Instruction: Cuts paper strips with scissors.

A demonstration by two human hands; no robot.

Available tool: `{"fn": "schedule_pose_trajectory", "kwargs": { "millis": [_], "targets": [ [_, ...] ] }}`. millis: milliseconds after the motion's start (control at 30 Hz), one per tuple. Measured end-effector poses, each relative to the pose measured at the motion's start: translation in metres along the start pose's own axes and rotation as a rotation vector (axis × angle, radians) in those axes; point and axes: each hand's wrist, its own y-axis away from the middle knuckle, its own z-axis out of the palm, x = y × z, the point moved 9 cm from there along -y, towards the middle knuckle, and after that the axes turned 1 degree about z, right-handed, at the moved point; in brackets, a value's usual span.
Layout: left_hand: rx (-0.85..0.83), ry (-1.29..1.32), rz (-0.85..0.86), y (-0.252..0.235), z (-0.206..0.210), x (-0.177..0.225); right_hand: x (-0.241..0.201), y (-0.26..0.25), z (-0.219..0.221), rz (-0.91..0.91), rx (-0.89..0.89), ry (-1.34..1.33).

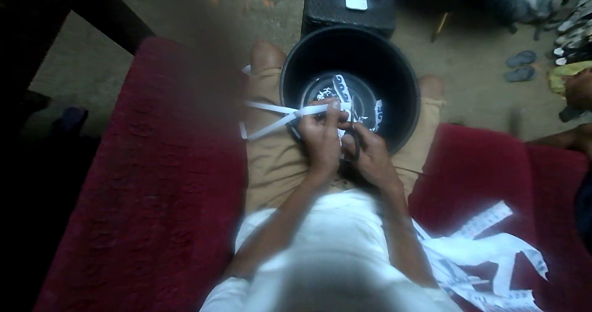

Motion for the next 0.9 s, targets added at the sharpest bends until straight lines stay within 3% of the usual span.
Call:
{"fn": "schedule_pose_trajectory", "kwargs": {
  "millis": [400, 533, 900],
  "targets": [
    [0.021, -0.057, -0.074, 0.0, -0.005, -0.007, 0.007, -0.003, 0.008, 0.06, -0.052, 0.016],
    [0.098, 0.024, -0.086, -0.009, -0.007, -0.016, 0.01, -0.006, 0.01, 0.024, -0.065, 0.002],
    [0.107, 0.023, -0.086, -0.007, -0.006, -0.014, 0.006, -0.005, 0.008, 0.003, -0.039, 0.002]
  ]
}}
